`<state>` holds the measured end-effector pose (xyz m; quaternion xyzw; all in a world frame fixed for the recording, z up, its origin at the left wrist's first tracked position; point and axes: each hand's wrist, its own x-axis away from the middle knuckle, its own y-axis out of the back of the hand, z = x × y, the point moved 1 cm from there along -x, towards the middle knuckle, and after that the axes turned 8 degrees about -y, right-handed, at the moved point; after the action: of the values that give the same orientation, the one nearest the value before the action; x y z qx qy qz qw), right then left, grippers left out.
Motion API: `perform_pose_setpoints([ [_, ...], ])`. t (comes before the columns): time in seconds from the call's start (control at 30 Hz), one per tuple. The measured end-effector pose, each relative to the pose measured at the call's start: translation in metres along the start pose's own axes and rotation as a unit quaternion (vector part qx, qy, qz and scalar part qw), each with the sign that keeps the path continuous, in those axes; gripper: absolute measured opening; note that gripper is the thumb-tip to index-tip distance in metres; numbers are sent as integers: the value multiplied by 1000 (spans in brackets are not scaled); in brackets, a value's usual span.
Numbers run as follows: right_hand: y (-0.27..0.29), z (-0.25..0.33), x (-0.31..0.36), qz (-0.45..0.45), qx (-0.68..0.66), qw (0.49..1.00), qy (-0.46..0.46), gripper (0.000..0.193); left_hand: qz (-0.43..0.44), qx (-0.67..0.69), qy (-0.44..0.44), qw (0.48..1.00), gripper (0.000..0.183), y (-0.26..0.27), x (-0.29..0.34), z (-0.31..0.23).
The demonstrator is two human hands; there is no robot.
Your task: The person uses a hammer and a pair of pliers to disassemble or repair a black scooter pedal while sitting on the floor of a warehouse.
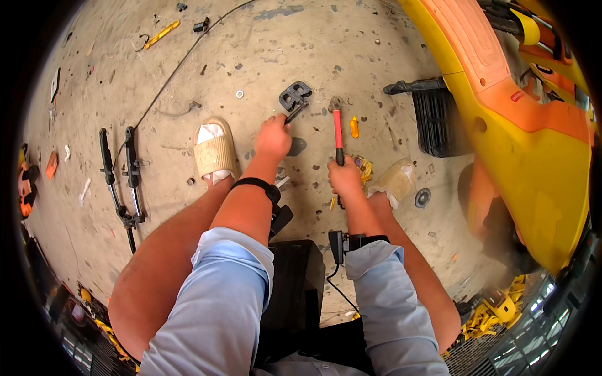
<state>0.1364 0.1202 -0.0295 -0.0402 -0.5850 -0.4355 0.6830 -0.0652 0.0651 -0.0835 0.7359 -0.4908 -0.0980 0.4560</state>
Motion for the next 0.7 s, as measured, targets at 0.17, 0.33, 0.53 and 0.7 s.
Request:
perform_pose_setpoints([
  [0.17,2,0,1,13,-23,999,-28,23,10,245,117,963,40,6,10,-27],
  [0.33,-4,-3,-1,12,-33,999,-8,20,-33,442,216,870,51,-13,6,-5],
  [0.53,-2,-2,-2,23,-31,999,-23,21,-18,590,274,759,45,-1,-5,-3],
  [0.7,-6,0,-2,24,-26,999,-34,21,-25,616,340,710,46,17,-10,-11],
])
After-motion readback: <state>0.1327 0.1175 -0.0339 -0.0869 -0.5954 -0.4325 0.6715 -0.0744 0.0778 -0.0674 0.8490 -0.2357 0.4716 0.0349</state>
